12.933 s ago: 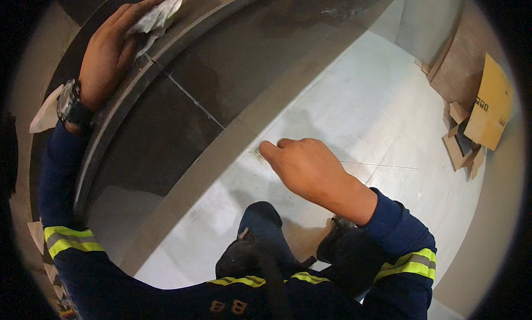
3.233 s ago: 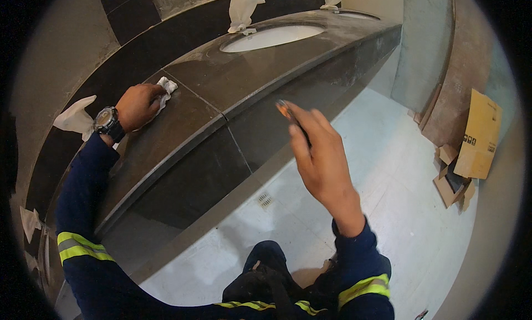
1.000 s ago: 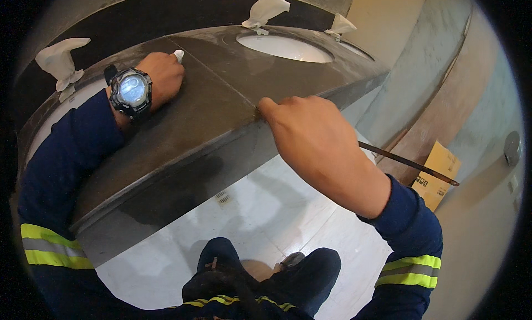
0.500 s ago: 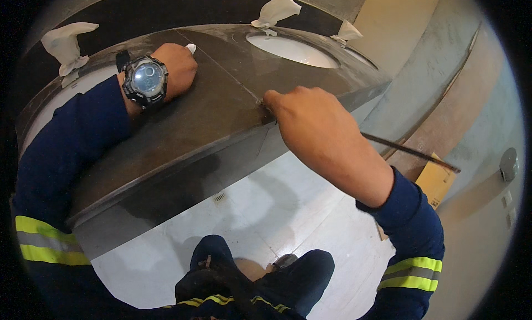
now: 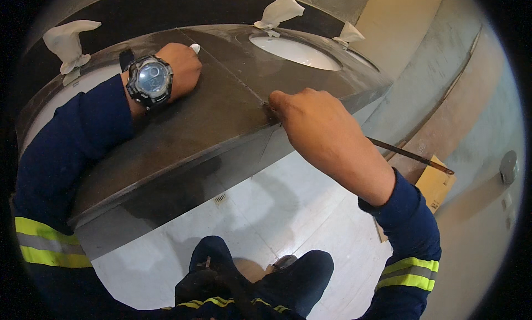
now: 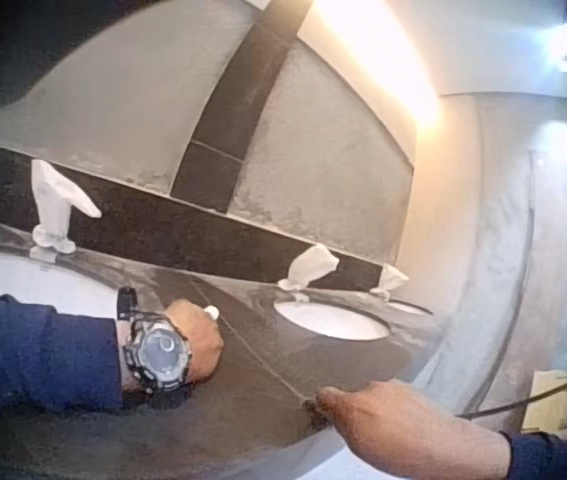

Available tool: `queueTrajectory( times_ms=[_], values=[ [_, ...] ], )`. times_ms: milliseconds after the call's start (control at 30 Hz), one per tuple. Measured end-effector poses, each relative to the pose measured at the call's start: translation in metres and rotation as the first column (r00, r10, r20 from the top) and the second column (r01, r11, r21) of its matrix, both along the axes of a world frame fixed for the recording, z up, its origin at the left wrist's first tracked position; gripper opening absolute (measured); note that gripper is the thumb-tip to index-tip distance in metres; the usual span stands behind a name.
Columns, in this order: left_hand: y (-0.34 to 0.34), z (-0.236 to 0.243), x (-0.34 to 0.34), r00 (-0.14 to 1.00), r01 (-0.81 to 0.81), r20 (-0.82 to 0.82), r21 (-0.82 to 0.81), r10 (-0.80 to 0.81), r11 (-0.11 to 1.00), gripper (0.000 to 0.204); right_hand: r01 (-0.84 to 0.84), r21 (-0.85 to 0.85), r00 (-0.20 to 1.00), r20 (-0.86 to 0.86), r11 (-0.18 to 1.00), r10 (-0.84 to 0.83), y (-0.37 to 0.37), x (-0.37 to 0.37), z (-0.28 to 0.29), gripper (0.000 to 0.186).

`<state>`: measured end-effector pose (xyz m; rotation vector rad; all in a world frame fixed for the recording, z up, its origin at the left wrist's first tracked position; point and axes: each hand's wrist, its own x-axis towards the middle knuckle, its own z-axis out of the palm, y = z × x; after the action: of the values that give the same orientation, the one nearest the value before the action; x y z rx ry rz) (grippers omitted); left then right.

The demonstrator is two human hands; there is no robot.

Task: The person uses a pencil to apply grout into the seams between tiles on a curved countertop and wipes the surface with a cloth. The person repeatedly scrapes the grout lines and wipes away excess material.

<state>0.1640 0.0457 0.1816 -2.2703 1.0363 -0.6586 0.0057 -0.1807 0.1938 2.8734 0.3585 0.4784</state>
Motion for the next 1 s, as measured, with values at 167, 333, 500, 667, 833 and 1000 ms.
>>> queueTrajectory(
  times_ms=[167, 333, 500, 667, 833, 1000],
  values=[
    [-0.013, -0.004, -0.003, 0.994, -0.053, -0.097, -0.088, 0.045, 0.995, 0.019, -0.295, -0.116, 0.938, 0.154, 0.949, 0.310, 0.000, 0.078, -0.016, 0.017],
    [-0.011, -0.014, 0.004, 0.999, -0.023, -0.052, -0.126, 0.017, 0.992, 0.022, -0.303, -0.115, 0.926, 0.200, 0.946, 0.321, 0.008, 0.129, -0.027, 0.026],
    [-0.004, 0.000, 0.002, 0.994, -0.087, -0.079, -0.085, 0.080, 0.993, 0.024, -0.082, -0.025, 0.994, -0.080, 0.996, 0.079, -0.015, -0.006, 0.015, 0.015],
    [-0.011, -0.012, 0.031, 0.961, -0.008, -0.259, -0.388, -0.100, 0.922, 0.052, 0.035, 0.129, 0.995, 0.089, 0.991, -0.047, -0.073, -0.020, 0.039, 0.020],
    [0.015, -0.025, 0.069, 0.830, -0.219, -0.509, -0.674, -0.228, 0.705, 0.061, -0.044, 0.351, 0.979, 0.202, 0.935, -0.030, -0.064, -0.018, 0.040, 0.023],
    [-0.059, -0.022, -0.061, 0.236, 0.260, -0.553, -0.757, -0.799, 0.600, 0.044, -0.202, 0.484, 0.923, 0.384, 0.852, 0.000, -0.089, -0.029, 0.035, 0.023]
  ],
)
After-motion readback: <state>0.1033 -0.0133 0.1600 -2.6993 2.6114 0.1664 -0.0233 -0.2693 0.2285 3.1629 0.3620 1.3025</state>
